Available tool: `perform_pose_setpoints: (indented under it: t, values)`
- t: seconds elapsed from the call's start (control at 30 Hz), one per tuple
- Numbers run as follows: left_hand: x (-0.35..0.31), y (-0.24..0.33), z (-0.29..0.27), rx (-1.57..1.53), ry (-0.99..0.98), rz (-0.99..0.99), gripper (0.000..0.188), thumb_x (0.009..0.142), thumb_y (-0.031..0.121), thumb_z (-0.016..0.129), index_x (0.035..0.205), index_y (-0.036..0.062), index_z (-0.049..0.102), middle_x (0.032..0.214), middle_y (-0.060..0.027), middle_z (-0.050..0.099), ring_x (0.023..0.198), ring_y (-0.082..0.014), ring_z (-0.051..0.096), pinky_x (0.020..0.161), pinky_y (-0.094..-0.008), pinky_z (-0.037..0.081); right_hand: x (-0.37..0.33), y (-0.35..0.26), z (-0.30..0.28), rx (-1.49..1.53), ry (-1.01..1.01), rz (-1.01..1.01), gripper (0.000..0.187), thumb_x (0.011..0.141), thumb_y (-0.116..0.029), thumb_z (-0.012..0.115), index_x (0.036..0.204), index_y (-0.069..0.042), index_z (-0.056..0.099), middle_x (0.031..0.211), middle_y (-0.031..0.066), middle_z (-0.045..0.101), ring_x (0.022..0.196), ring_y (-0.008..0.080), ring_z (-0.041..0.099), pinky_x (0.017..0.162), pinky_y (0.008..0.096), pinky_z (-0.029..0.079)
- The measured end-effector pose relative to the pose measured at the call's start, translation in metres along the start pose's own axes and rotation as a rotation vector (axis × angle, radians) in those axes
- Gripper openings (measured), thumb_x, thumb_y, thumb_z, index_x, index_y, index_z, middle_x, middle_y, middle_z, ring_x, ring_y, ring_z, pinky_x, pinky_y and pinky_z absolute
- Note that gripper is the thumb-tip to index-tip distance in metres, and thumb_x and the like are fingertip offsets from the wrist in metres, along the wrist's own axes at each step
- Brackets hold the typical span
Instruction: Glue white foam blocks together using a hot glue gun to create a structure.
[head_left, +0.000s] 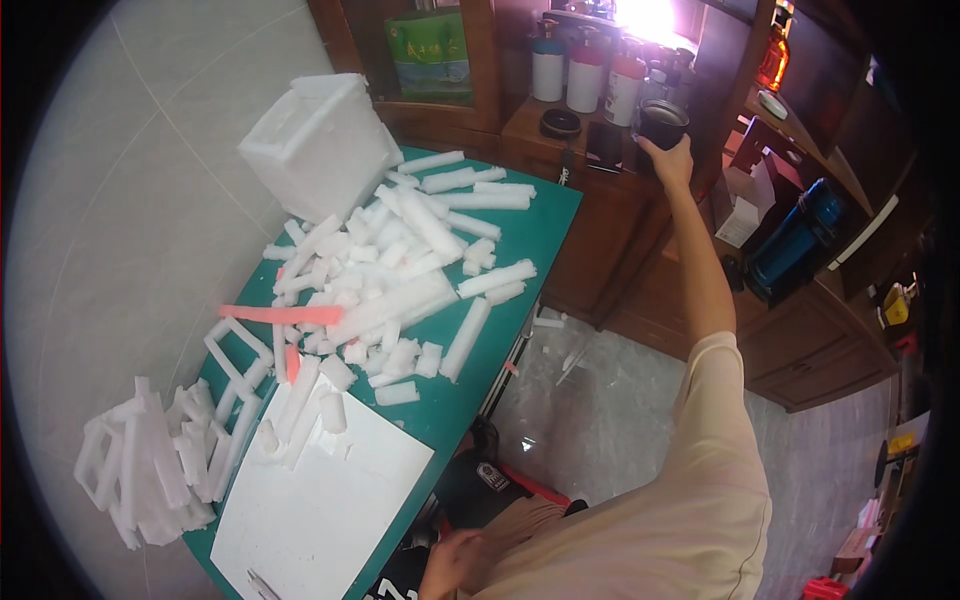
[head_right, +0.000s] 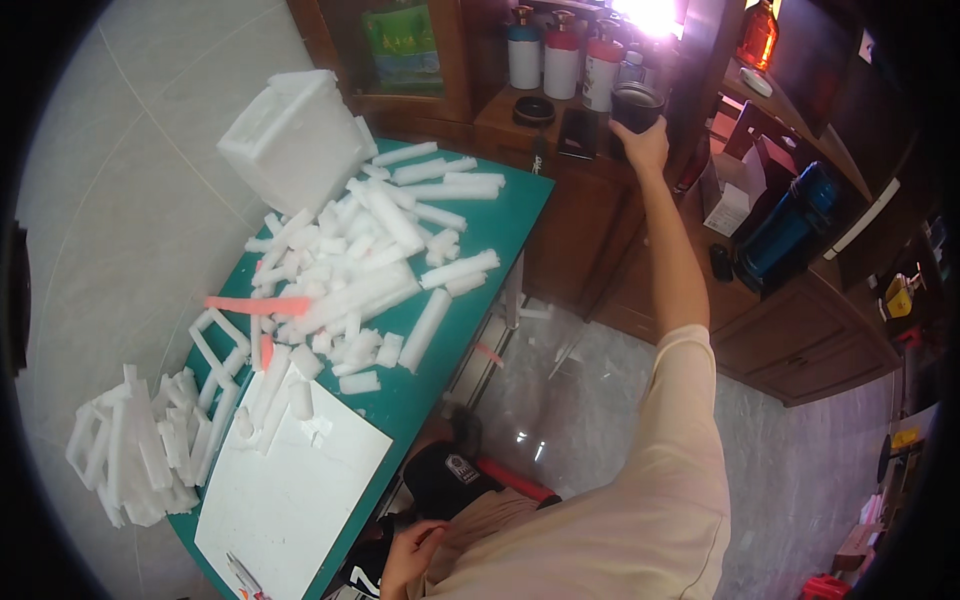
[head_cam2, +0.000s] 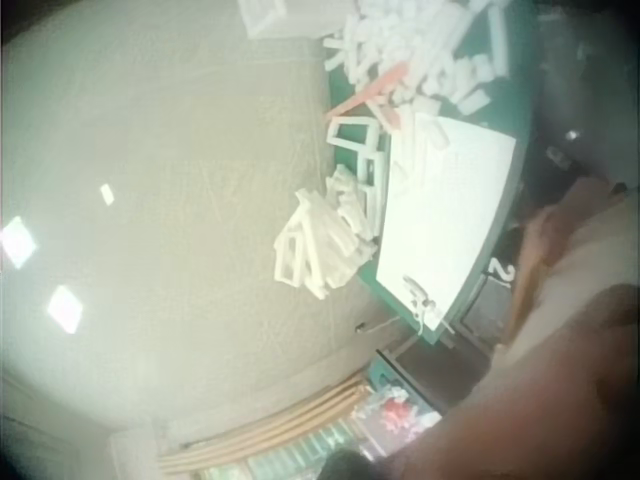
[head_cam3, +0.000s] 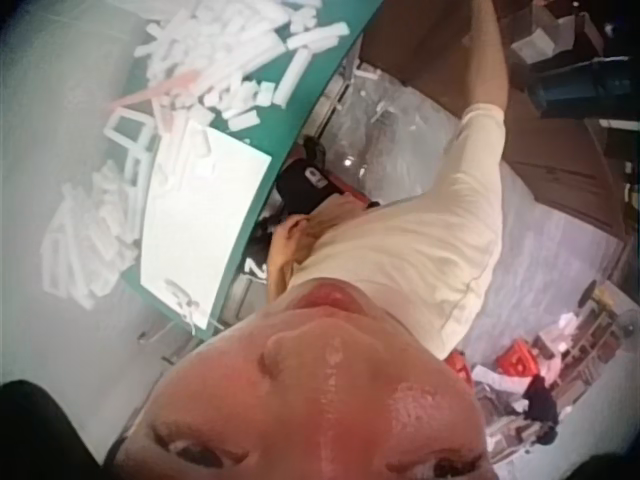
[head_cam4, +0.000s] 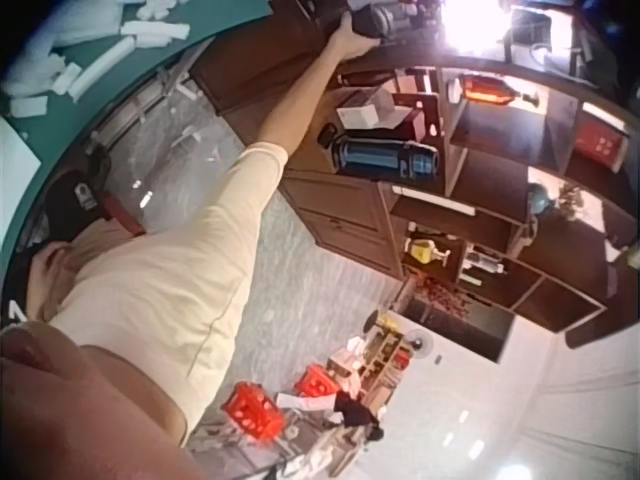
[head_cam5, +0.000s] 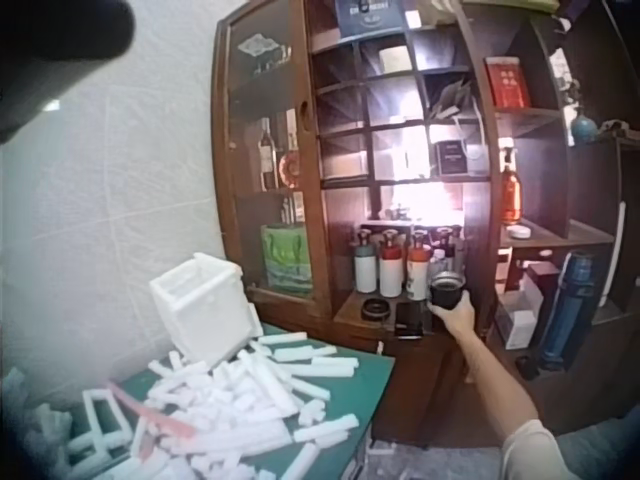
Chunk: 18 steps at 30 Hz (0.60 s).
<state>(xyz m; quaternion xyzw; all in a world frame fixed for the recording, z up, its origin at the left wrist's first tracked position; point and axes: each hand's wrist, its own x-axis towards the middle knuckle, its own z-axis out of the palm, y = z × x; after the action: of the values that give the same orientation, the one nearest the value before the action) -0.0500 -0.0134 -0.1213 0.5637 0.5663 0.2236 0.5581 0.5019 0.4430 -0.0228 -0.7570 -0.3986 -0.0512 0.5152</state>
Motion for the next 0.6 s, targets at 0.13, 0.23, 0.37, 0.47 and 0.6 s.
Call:
perform_pose_setpoints:
  t: [0.13, 0.23, 0.37, 0.47, 0.6]
  values:
    - [0.005, -0.022, -0.006, -0.037, 0.043, -0.005, 0.016, 0.092, 0.009, 0.059, 0.103, 0.0004, 0.067, 0.095, -0.0096, 0.071, 0.086, -0.0127, 0.066, 0.075, -0.0252, 0.051, -0.059, -0.048, -0.041, 0.059, -0.063, -0.116, 0.096, 0.061, -0.05, 0.082, 0.126, 0.01, 0.043, 0.117, 0.0294, 0.058, 0.113, 0.0383, 0.057, 0.094, 0.0417, 0.045]
    - [0.011, -0.017, -0.005, -0.025, 0.067, 0.044, 0.016, 0.089, 0.006, 0.062, 0.103, 0.001, 0.067, 0.094, -0.01, 0.07, 0.083, -0.014, 0.067, 0.072, -0.0253, 0.052, -0.118, -0.091, -0.082, 0.256, -0.162, -0.255, 0.077, 0.064, -0.043, 0.082, 0.116, 0.004, 0.05, 0.112, 0.0245, 0.062, 0.106, 0.035, 0.061, 0.091, 0.0408, 0.046]
    - [0.021, -0.016, -0.003, -0.007, -0.015, 0.078, 0.018, 0.091, 0.008, 0.06, 0.106, 0.0011, 0.066, 0.097, -0.0103, 0.07, 0.085, -0.0134, 0.067, 0.075, -0.0249, 0.052, -0.189, -0.133, -0.153, 0.364, -0.306, -0.392, 0.078, 0.063, -0.034, 0.083, 0.124, -0.001, 0.048, 0.114, 0.0167, 0.063, 0.107, 0.0283, 0.061, 0.093, 0.0378, 0.046]
    - [0.021, -0.028, -0.007, -0.029, -0.019, 0.062, 0.018, 0.091, 0.009, 0.06, 0.106, 0.0016, 0.066, 0.096, -0.0096, 0.07, 0.083, -0.0125, 0.067, 0.074, -0.0246, 0.051, -0.238, -0.163, -0.19, 0.415, -0.407, -0.454, 0.077, 0.06, -0.027, 0.085, 0.123, 0.001, 0.052, 0.117, 0.0134, 0.062, 0.107, 0.022, 0.059, 0.095, 0.034, 0.044]
    - [0.02, -0.043, -0.014, -0.017, 0.01, 0.03, 0.018, 0.092, 0.009, 0.059, 0.105, 0.0007, 0.066, 0.094, -0.009, 0.071, 0.084, -0.0118, 0.065, 0.075, -0.0243, 0.05, -0.285, -0.179, -0.217, 0.63, -0.495, -0.456, 0.092, 0.05, -0.035, 0.091, 0.125, 0.001, 0.051, 0.115, 0.0145, 0.061, 0.106, 0.0233, 0.06, 0.093, 0.0338, 0.046]
